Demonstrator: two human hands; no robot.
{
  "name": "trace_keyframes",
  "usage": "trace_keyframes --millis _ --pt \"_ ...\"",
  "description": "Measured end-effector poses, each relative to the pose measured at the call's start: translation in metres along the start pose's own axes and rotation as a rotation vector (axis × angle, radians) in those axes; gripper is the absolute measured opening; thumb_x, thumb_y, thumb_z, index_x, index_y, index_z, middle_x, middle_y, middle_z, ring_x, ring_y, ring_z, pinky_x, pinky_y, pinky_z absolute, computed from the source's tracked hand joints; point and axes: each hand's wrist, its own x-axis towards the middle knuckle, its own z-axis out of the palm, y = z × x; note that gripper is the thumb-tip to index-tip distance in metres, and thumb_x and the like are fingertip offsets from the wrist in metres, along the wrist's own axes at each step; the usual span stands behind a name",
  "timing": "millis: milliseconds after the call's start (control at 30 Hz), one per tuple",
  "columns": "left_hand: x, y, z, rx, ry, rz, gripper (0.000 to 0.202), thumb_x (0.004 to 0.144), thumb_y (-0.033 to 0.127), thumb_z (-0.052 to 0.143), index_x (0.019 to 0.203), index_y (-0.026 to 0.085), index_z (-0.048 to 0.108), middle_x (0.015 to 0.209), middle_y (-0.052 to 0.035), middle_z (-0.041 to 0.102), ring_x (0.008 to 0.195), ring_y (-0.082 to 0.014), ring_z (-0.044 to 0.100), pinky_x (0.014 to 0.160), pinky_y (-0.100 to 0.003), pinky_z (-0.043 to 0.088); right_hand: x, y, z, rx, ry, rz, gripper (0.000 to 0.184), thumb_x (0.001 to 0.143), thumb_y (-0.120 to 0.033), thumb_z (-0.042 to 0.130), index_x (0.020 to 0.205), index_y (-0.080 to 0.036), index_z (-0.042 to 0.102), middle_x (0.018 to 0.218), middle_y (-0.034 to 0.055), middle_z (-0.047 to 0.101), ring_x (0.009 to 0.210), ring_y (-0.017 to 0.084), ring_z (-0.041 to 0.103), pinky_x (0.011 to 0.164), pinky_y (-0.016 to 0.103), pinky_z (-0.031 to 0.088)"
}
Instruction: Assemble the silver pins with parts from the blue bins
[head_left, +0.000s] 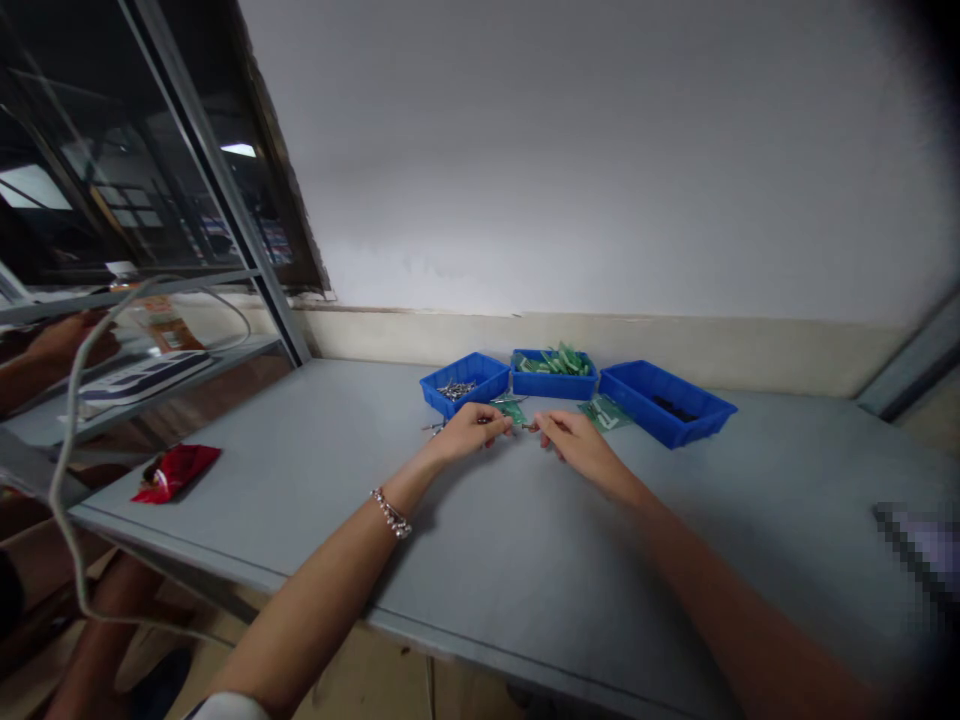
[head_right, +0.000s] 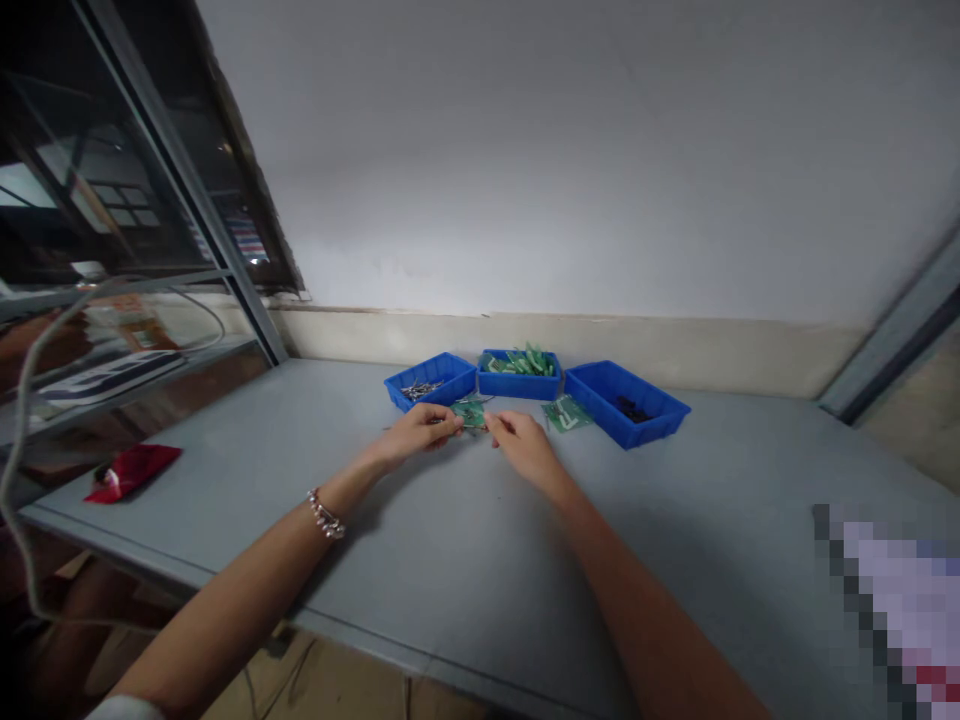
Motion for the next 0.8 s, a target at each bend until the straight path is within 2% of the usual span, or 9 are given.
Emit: trace_keyframes --millis 167,400,600,800 --pt "-0.003 0.006 0.002 0.016 -0.003 0.011 0.032 0.074 0.043 0.049 0.069 0.013 0.06 0.049 0.0034 0.041 0.045 -0.0062 0.032 0.044 -0.021 0.026 -0.003 -0.005 0.001 0.094 -0.059 0.064 0.028 0.076 -0.039 0.044 0.066 -0.015 0.056 0.057 0.0003 0.051 0.043 0.008 0.039 0.039 0.02 0.029" --pt "-0.003 0.007 0.003 -0.071 0.031 -0.069 0.042 0.078 0.047 0.039 0.067 0.013 0.06 0.058 -0.0006 0.051 0.045 -0.0065 0.035 0.043 -0.022 0.025 -0.003 -0.01 0.001 0.153 -0.022 0.112 0.022 0.072 -0.036 0.049 0.063 -0.017 0.053 0.055 -0.0007 0.049 0.043 0.007 0.036 0.037 0.02 0.024" --pt "-0.001 0.004 0.002 -0.083 0.028 -0.108 0.042 0.077 0.047 0.04 0.064 0.013 0.058 0.048 0.0022 0.041 0.045 -0.0073 0.035 0.043 -0.022 0.024 -0.004 -0.011 0.0 0.149 -0.037 0.109 0.02 0.073 -0.034 0.048 0.063 -0.016 0.053 0.056 -0.0007 0.048 0.043 0.007 0.036 0.038 0.019 0.025" --pt "-0.002 0.005 0.003 -0.063 -0.016 -0.067 0.035 0.074 0.045 0.047 0.066 0.012 0.059 0.048 0.0034 0.04 0.045 -0.0061 0.032 0.044 -0.021 0.024 -0.004 -0.012 0.0 0.136 -0.022 0.113 0.016 0.072 -0.031 0.049 0.068 -0.016 0.053 0.057 -0.0011 0.048 0.043 0.007 0.036 0.038 0.019 0.026"
